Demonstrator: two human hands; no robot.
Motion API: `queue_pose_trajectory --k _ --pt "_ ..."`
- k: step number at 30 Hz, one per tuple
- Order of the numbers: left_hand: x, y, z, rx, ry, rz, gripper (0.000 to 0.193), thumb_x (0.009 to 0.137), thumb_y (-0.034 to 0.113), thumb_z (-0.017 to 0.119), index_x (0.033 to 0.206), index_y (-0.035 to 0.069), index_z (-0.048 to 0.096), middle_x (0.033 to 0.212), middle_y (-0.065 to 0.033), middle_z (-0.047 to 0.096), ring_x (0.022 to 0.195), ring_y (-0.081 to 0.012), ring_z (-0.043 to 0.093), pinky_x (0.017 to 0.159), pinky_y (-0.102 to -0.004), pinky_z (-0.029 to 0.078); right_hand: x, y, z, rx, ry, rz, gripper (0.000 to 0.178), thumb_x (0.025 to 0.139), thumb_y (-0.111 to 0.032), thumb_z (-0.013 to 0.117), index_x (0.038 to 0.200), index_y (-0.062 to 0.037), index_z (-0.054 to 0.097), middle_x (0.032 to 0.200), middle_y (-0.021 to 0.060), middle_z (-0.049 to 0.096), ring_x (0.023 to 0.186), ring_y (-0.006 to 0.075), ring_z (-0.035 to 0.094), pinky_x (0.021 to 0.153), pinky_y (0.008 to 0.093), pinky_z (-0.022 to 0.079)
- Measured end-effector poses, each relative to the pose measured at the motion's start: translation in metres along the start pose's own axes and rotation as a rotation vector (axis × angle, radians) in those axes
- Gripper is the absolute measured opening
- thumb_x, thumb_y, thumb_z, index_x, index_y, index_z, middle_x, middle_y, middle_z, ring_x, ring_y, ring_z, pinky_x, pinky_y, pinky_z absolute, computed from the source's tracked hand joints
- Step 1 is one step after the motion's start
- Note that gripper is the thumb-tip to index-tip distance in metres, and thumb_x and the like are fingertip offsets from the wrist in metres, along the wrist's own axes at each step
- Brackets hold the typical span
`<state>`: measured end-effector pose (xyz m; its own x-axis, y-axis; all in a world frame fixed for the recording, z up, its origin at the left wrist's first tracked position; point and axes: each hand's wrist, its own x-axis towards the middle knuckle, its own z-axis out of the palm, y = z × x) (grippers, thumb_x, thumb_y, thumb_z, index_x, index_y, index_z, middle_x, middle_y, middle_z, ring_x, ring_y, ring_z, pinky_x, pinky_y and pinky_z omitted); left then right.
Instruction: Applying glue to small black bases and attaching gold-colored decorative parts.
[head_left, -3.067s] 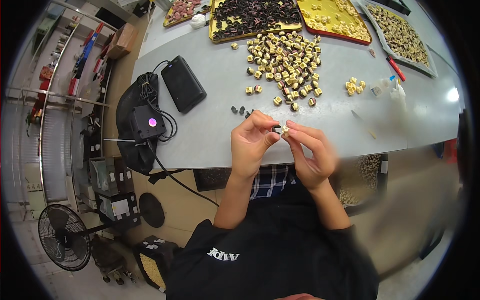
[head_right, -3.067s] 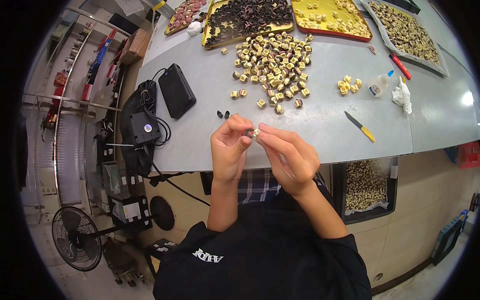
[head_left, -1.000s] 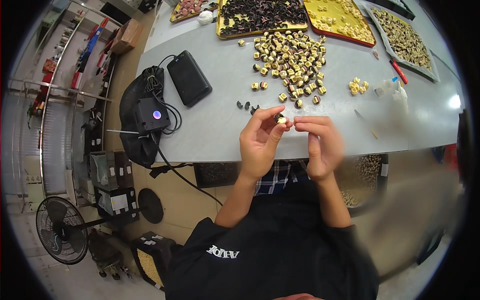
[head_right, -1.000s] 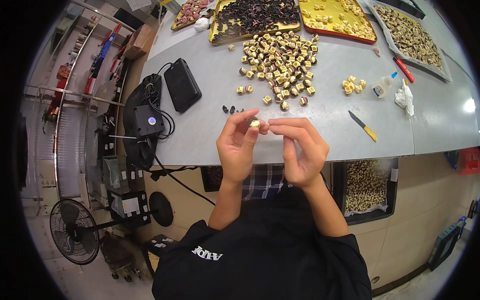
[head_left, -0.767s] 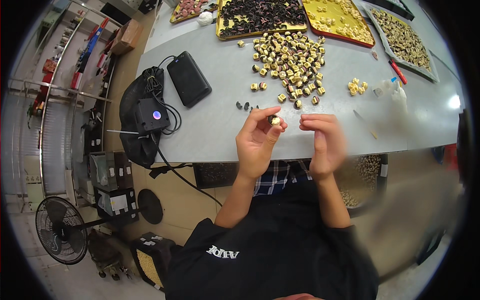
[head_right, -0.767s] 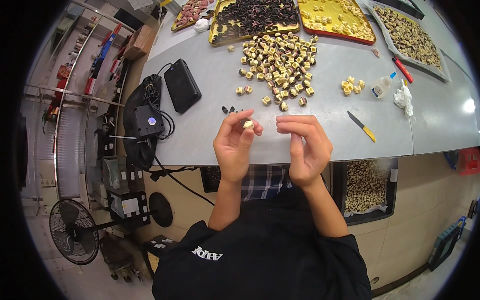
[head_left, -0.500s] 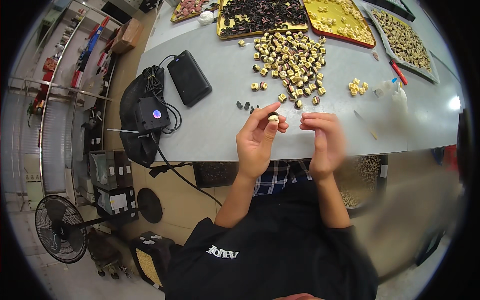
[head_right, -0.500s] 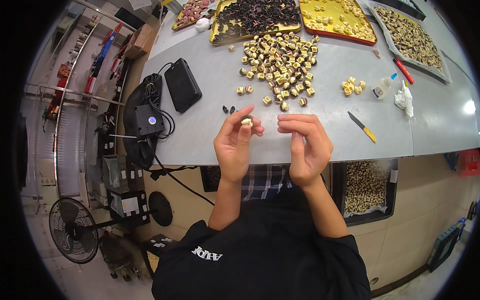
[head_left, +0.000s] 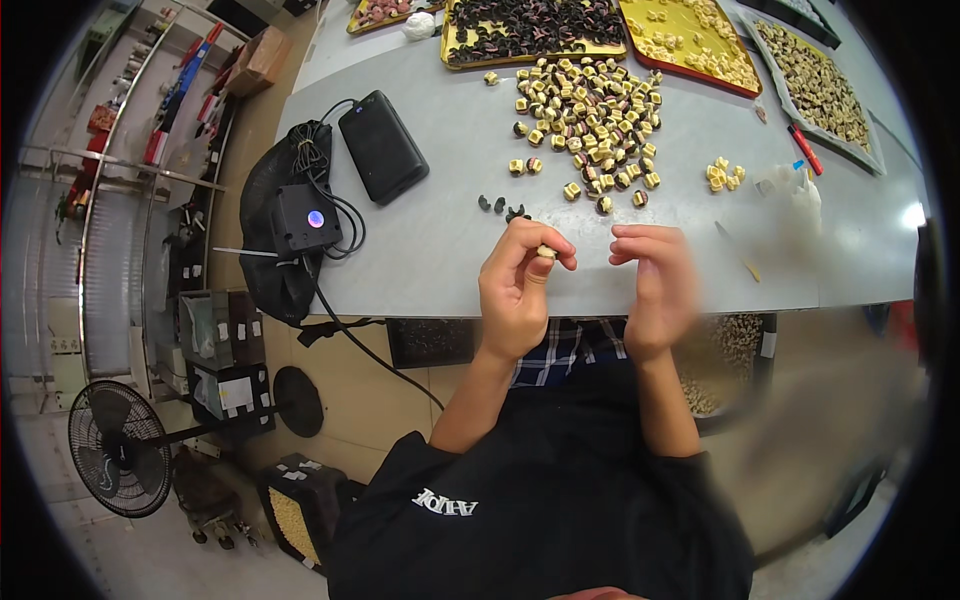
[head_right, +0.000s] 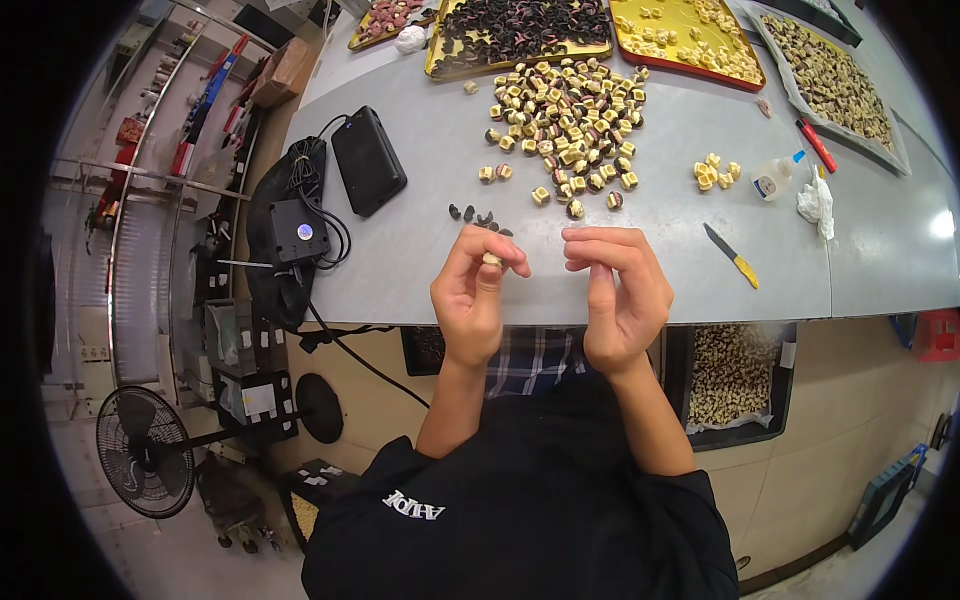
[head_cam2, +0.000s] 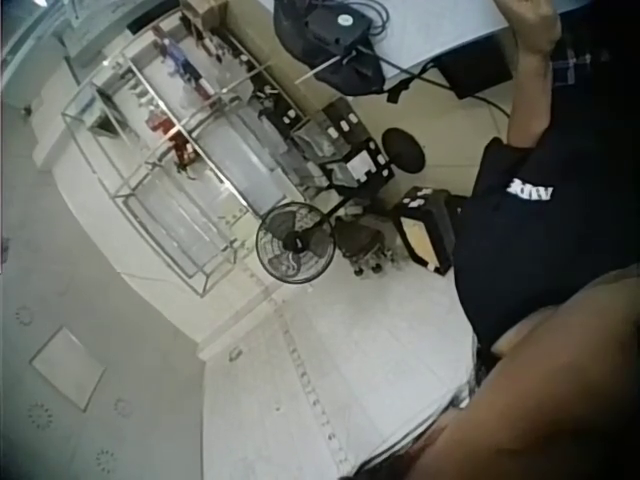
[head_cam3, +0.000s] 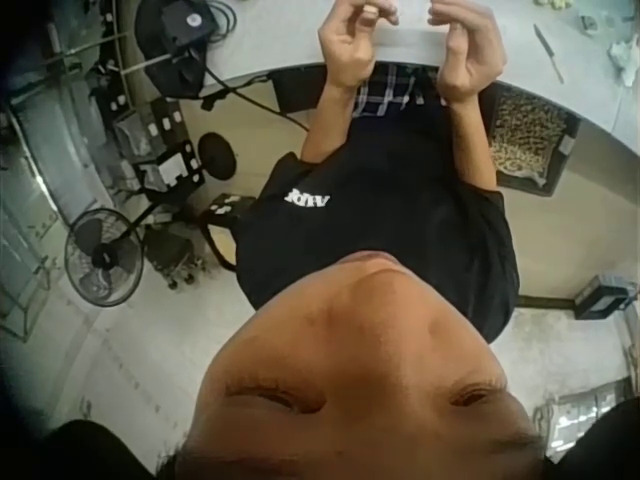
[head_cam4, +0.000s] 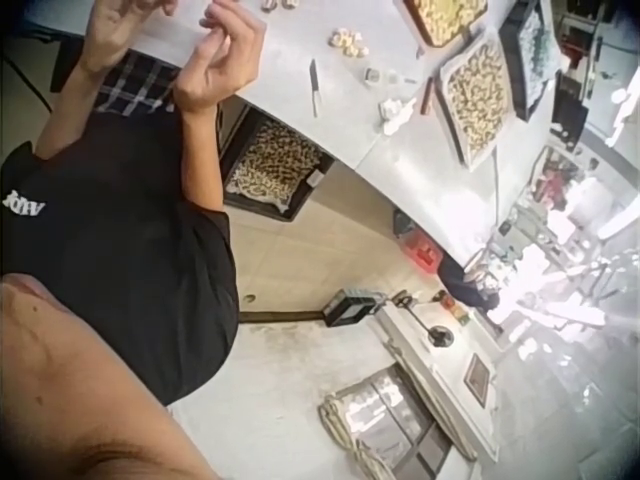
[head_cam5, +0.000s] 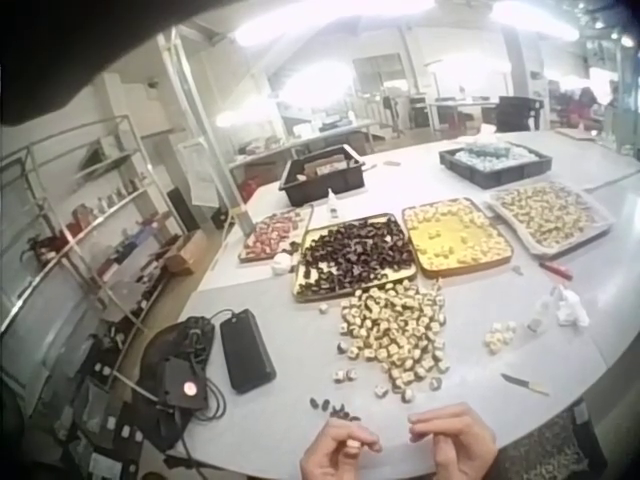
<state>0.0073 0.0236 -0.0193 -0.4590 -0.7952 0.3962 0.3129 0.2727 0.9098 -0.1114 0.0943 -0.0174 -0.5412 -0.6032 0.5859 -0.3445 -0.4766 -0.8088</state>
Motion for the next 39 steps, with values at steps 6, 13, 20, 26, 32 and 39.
queue_pose_trajectory --k 6,13,20,26,32,39 --pt "0.002 0.003 -0.002 -0.105 -0.052 -0.058 0.025 0.091 0.020 0.050 0.097 -0.004 0.055 0.085 -0.0067 0.052 0.075 -0.0134 0.055 0.072 -0.0244 0.044 0.005 -0.006 0.003 0.014 -0.043 -0.039 0.020 0.076 0.008 0.046 0.092 0.0052 0.058 0.097 0.0179 0.058 0.077 0.0193 0.056 0.067 0.0273 0.048" --pt "0.002 0.005 -0.001 -0.188 -0.143 -0.159 0.039 0.088 0.022 0.054 0.118 -0.004 0.050 0.090 -0.0076 0.057 0.081 -0.0142 0.057 0.075 -0.0244 0.046 0.014 -0.012 0.005 -0.055 -0.249 -0.060 0.028 0.070 0.006 0.060 0.097 -0.0003 0.060 0.109 0.0148 0.054 0.087 0.0238 0.055 0.074 0.0306 0.047" --pt "0.005 0.014 0.009 -0.144 -0.022 -0.180 0.034 0.085 0.017 0.059 0.112 -0.002 0.056 0.086 -0.0081 0.061 0.078 -0.0166 0.059 0.074 -0.0252 0.046 0.021 -0.009 0.001 -0.285 -0.209 -0.102 0.021 0.075 -0.001 0.062 0.096 -0.0027 0.059 0.101 0.0117 0.055 0.086 0.0189 0.053 0.072 0.0277 0.044" --pt "0.012 0.020 -0.021 0.913 0.209 0.103 0.026 0.072 0.008 0.069 0.097 0.004 0.064 0.088 -0.0070 0.057 0.078 -0.0217 0.052 0.072 -0.0303 0.043 0.037 0.007 -0.027 -0.505 -0.112 0.142 0.024 0.072 0.004 0.063 0.095 -0.0018 0.059 0.094 0.0108 0.056 0.074 0.0187 0.056 0.069 0.0280 0.046" --pt "0.012 0.011 -0.024 0.985 0.139 -0.007 0.027 0.066 0.006 0.072 0.092 0.009 0.067 0.091 -0.0043 0.054 0.084 -0.0216 0.048 0.073 -0.0315 0.042 0.042 0.003 -0.029 -0.585 -0.024 0.049 0.020 0.076 0.003 0.059 0.096 -0.0013 0.059 0.092 0.0100 0.056 0.076 0.0169 0.056 0.071 0.0275 0.045" --pt "0.019 0.009 -0.020 1.083 0.014 0.056 0.023 0.066 0.006 0.071 0.088 0.009 0.067 0.093 -0.0037 0.054 0.084 -0.0216 0.045 0.073 -0.0307 0.041 0.039 0.002 -0.039 -0.533 0.195 -0.020 0.017 0.078 0.006 0.055 0.093 0.0006 0.059 0.089 0.0098 0.058 0.078 0.0179 0.057 0.069 0.0263 0.045"
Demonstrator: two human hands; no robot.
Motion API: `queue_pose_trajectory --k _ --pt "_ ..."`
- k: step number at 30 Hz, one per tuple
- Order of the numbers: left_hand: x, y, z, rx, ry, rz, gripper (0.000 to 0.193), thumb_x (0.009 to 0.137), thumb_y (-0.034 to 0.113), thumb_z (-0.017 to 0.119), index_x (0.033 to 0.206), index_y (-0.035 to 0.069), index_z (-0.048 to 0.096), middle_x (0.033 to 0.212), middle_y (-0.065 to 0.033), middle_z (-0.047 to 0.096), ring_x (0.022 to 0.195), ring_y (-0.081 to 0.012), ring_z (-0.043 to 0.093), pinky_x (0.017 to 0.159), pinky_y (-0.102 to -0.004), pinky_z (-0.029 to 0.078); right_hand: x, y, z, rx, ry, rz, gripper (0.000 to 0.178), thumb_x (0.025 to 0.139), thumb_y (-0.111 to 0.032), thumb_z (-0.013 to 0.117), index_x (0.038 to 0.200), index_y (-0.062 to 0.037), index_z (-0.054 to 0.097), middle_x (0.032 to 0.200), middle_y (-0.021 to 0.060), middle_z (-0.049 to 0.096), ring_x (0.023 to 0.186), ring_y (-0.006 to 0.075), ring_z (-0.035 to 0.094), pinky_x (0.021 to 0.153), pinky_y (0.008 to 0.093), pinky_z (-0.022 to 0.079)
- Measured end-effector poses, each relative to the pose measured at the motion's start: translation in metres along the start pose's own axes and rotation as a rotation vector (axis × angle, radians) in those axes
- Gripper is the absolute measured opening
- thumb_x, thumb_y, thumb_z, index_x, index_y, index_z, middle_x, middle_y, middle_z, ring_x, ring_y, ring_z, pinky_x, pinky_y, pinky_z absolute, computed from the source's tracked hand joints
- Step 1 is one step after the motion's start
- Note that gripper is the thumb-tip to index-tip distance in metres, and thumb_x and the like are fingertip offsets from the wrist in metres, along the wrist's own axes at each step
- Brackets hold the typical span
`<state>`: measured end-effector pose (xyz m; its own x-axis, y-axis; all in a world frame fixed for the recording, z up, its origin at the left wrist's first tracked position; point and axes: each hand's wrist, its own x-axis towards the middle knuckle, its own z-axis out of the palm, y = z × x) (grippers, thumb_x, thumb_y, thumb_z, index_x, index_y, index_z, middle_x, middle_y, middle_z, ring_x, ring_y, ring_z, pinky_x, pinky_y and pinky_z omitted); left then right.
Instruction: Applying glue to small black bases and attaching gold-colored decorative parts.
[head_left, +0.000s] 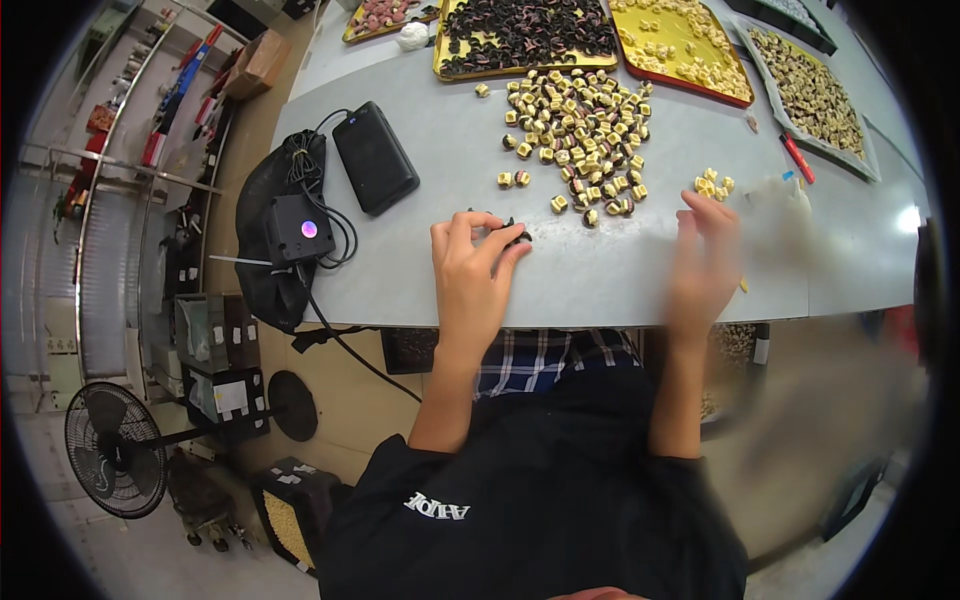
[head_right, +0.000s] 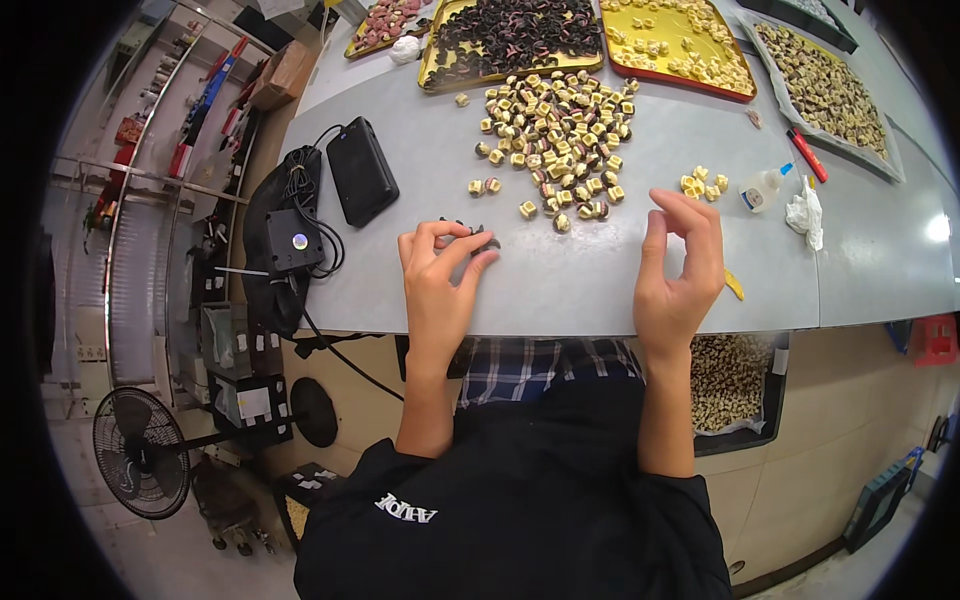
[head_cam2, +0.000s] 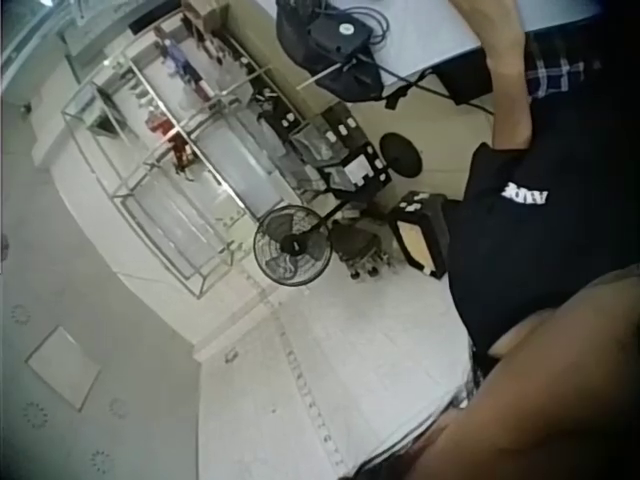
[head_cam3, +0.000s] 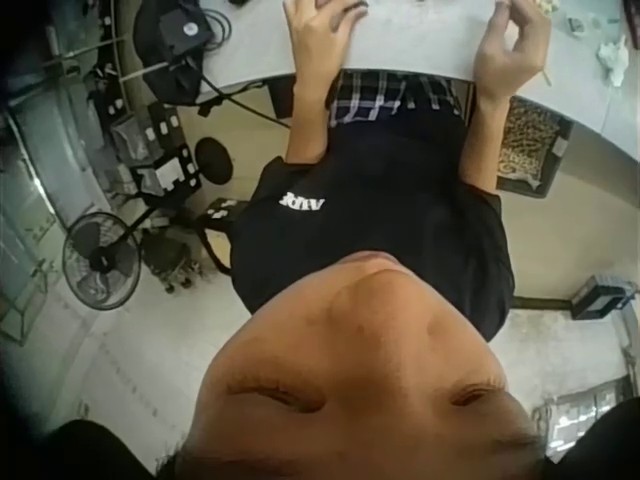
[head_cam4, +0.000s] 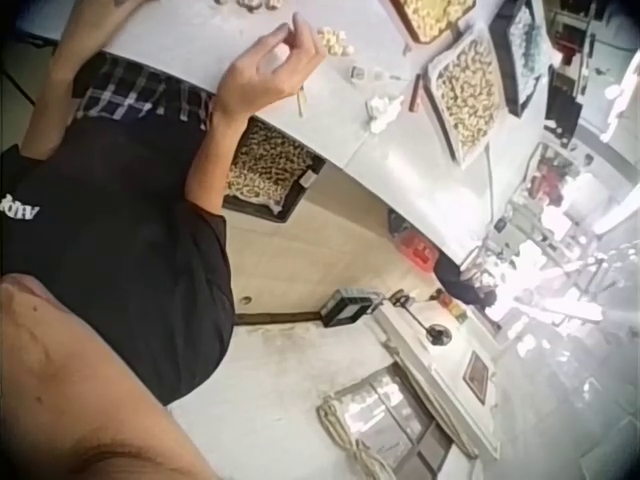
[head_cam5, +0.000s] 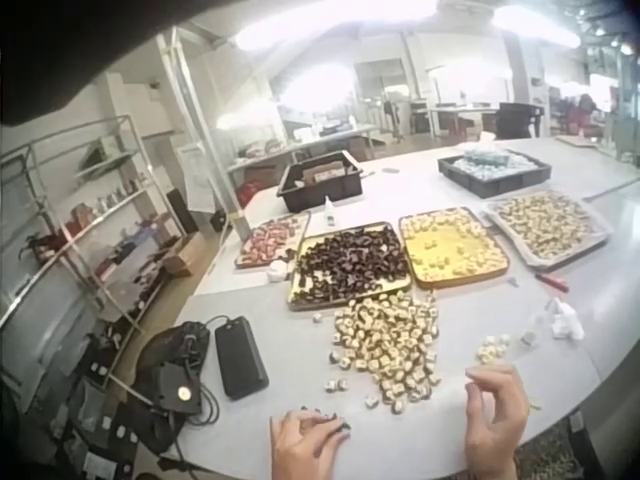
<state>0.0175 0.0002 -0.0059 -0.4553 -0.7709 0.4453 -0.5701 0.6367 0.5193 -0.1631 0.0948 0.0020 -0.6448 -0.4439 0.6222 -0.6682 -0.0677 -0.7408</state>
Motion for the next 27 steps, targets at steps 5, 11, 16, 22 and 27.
queue_pose_trajectory --k 5,11,16,22,27 --pt "0.005 -0.002 0.001 -0.047 -0.020 0.050 0.016 0.068 0.004 0.069 0.083 0.007 0.065 0.093 -0.0043 0.053 0.084 -0.0219 0.044 0.074 -0.0303 0.041 0.001 0.011 -0.018 -0.138 0.077 -0.101 0.018 0.080 0.004 0.055 0.097 0.0011 0.057 0.095 0.0108 0.057 0.086 0.0184 0.055 0.075 0.0276 0.044" --pt "0.006 0.005 -0.003 -0.100 0.004 0.112 0.008 0.072 -0.003 0.061 0.077 0.001 0.058 0.095 -0.0085 0.058 0.086 -0.0229 0.052 0.073 -0.0313 0.044 0.025 0.048 -0.053 -0.244 0.332 0.039 0.027 0.080 -0.001 0.058 0.106 0.0013 0.052 0.106 0.0126 0.054 0.095 0.0203 0.053 0.080 0.0310 0.044" --pt "0.002 0.009 0.006 -0.610 -0.001 -0.113 0.005 0.078 -0.005 0.056 0.076 -0.002 0.053 0.094 -0.0122 0.062 0.080 -0.0186 0.061 0.069 -0.0274 0.049 0.053 0.072 -0.058 -0.272 0.161 0.122 0.032 0.081 -0.010 0.060 0.109 0.0014 0.050 0.101 0.0131 0.055 0.091 0.0212 0.054 0.079 0.0323 0.044" --pt "0.004 0.014 0.004 -0.978 -0.081 -0.211 0.003 0.080 -0.005 0.056 0.082 -0.003 0.056 0.090 -0.0114 0.062 0.077 -0.0146 0.062 0.068 -0.0235 0.050 0.057 0.060 -0.059 -0.308 -0.090 0.270 0.027 0.089 -0.013 0.050 0.112 -0.0007 0.047 0.094 0.0081 0.057 0.085 0.0162 0.053 0.080 0.0289 0.042" --pt "0.005 0.013 0.001 -1.020 -0.107 -0.248 0.010 0.080 -0.006 0.056 0.089 -0.003 0.058 0.091 -0.0104 0.062 0.079 -0.0151 0.061 0.067 -0.0236 0.050 0.049 0.054 -0.054 -0.067 0.022 0.192 0.025 0.092 -0.012 0.044 0.111 0.0022 0.046 0.093 0.0075 0.057 0.081 0.0133 0.053 0.076 0.0262 0.042"
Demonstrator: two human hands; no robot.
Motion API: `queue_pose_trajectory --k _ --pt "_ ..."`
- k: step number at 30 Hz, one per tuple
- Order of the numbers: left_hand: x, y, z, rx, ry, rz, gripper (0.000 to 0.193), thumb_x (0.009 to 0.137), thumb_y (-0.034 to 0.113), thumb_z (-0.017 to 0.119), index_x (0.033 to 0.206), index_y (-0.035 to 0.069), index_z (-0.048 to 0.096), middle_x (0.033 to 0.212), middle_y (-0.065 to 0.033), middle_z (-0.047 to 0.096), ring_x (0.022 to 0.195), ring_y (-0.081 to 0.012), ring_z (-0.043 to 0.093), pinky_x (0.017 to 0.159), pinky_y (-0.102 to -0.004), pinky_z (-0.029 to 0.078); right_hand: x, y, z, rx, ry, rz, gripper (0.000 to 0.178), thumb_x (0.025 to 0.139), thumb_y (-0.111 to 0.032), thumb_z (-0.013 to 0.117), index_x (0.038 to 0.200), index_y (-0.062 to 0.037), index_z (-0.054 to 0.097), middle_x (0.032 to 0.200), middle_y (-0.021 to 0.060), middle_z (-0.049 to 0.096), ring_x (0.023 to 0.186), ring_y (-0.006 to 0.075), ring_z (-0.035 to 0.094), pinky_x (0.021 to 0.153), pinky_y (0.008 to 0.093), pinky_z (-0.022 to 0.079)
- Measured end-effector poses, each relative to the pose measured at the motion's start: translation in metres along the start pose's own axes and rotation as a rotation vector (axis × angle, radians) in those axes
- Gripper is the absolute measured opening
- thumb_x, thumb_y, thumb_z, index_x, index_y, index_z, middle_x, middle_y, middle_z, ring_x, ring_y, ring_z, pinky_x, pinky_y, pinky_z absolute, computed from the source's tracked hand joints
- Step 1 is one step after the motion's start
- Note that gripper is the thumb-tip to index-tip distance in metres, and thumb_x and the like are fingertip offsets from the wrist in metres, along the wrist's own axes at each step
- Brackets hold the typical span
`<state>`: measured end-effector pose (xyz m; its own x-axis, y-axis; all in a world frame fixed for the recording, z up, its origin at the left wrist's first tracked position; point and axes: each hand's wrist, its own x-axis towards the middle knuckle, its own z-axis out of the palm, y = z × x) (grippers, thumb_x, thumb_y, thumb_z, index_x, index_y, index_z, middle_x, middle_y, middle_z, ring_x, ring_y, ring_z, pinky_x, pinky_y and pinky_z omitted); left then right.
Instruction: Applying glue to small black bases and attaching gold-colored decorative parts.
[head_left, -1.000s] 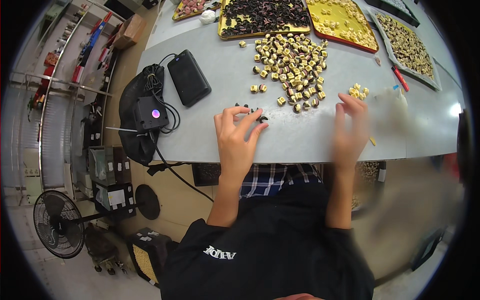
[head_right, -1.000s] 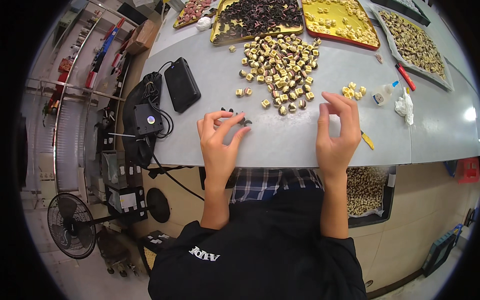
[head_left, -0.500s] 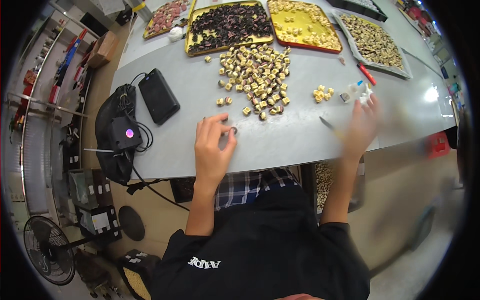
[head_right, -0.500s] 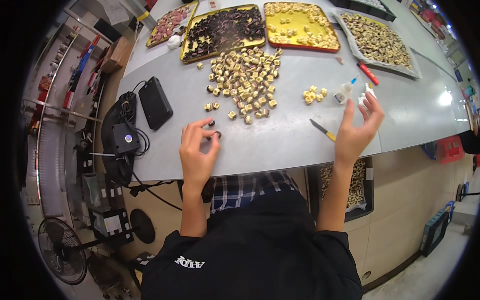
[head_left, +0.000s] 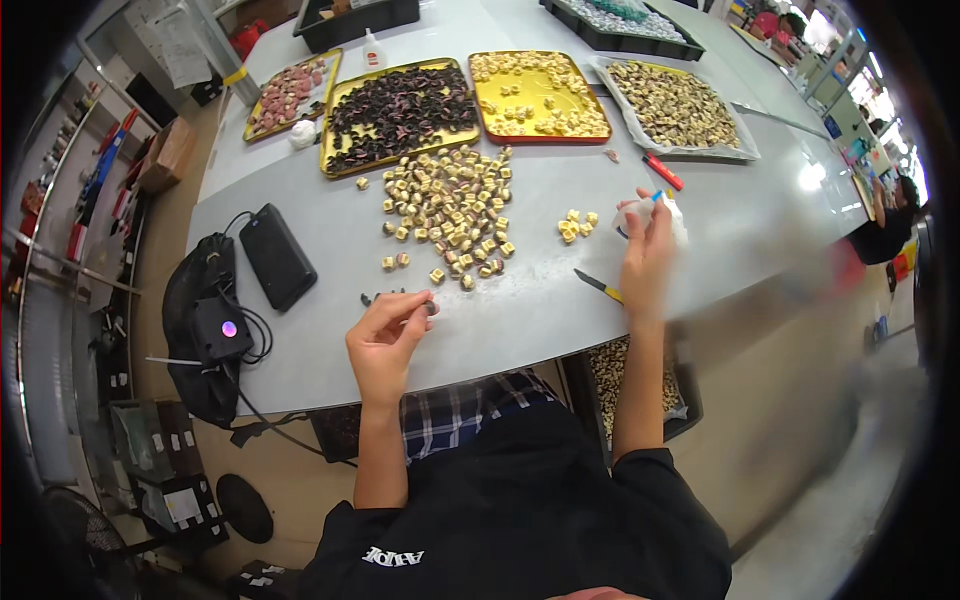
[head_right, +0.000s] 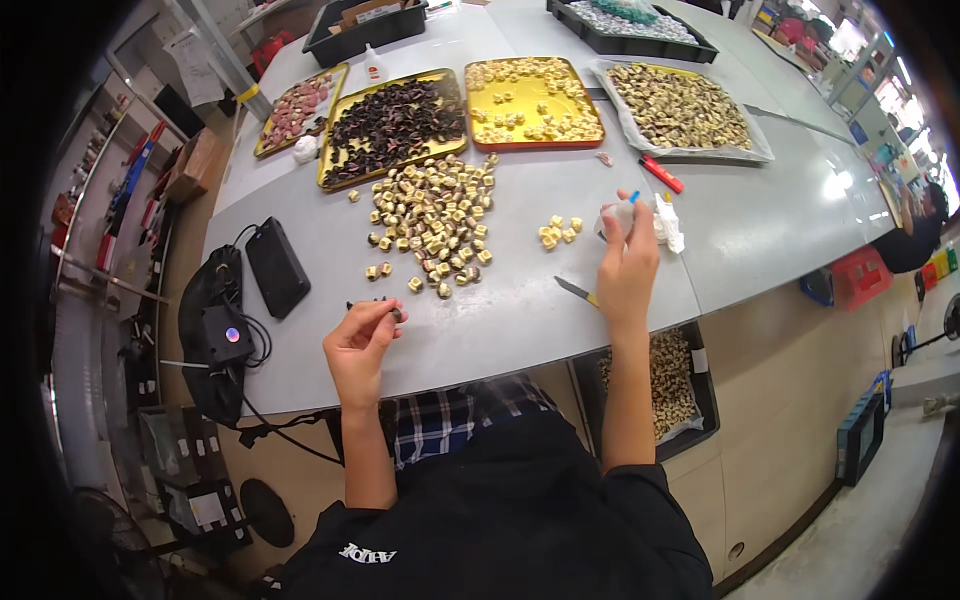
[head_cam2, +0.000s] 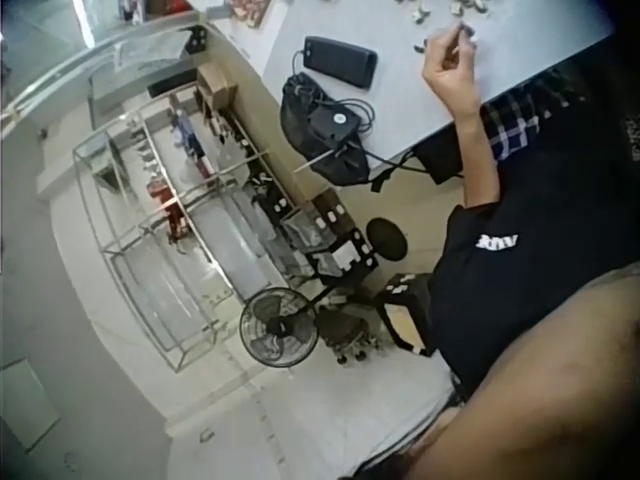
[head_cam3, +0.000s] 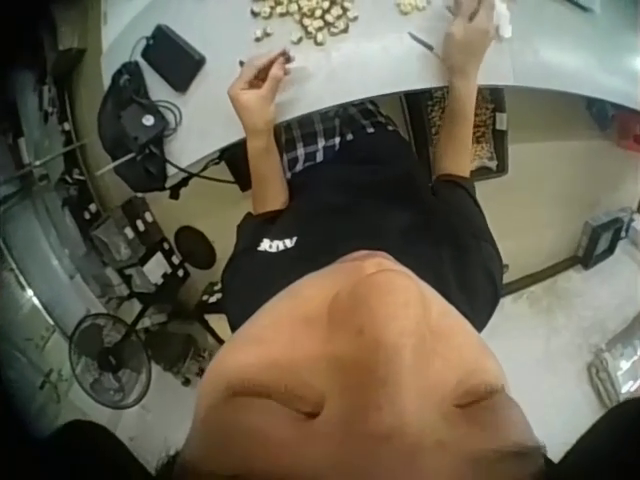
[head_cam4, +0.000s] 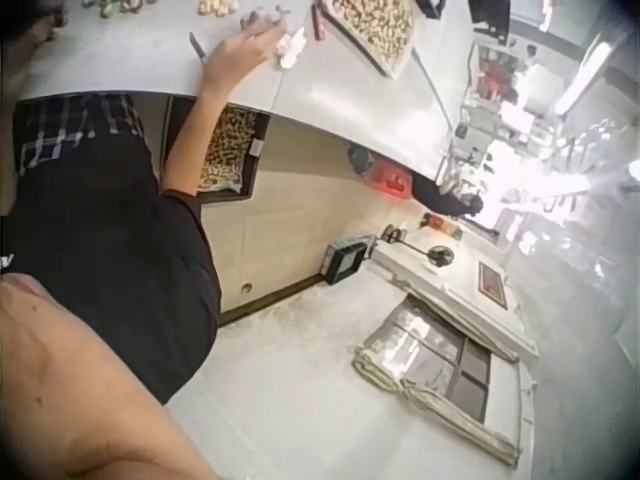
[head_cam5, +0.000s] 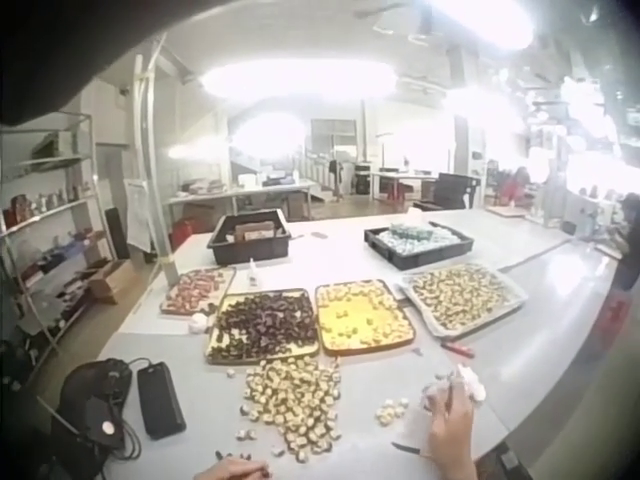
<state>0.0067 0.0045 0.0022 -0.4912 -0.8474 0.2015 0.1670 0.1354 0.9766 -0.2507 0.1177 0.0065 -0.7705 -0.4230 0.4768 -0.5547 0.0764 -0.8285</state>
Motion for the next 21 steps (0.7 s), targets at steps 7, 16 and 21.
queue_pose_trajectory --k 7,16,21 --pt "-0.005 -0.002 0.022 -0.139 0.091 -0.019 0.010 0.079 -0.007 0.056 0.088 -0.003 0.057 0.093 -0.0112 0.059 0.084 -0.0150 0.059 0.069 -0.0250 0.050 -0.089 -0.065 0.044 0.555 -0.209 0.111 0.018 0.088 -0.009 0.050 0.105 -0.0016 0.047 0.082 0.0041 0.051 0.068 0.0095 0.052 0.060 0.0215 0.043" --pt "-0.016 -0.008 0.037 -0.285 0.037 0.069 0.013 0.078 -0.010 0.058 0.089 -0.003 0.056 0.099 -0.0106 0.054 0.089 -0.0158 0.056 0.078 -0.0258 0.050 -0.098 -0.068 0.066 0.489 -0.422 0.020 0.011 0.082 0.000 0.056 0.092 -0.0012 0.052 0.077 0.0018 0.051 0.053 0.0044 0.045 0.047 0.0178 0.037" --pt "-0.013 -0.010 0.027 -0.295 -0.089 0.053 0.016 0.077 -0.010 0.059 0.092 -0.004 0.057 0.100 -0.0103 0.054 0.089 -0.0160 0.057 0.080 -0.0255 0.050 -0.092 -0.063 0.063 0.499 -0.461 0.038 0.007 0.081 0.000 0.057 0.087 -0.0005 0.054 0.077 0.0014 0.050 0.057 0.0050 0.047 0.049 0.0174 0.037"
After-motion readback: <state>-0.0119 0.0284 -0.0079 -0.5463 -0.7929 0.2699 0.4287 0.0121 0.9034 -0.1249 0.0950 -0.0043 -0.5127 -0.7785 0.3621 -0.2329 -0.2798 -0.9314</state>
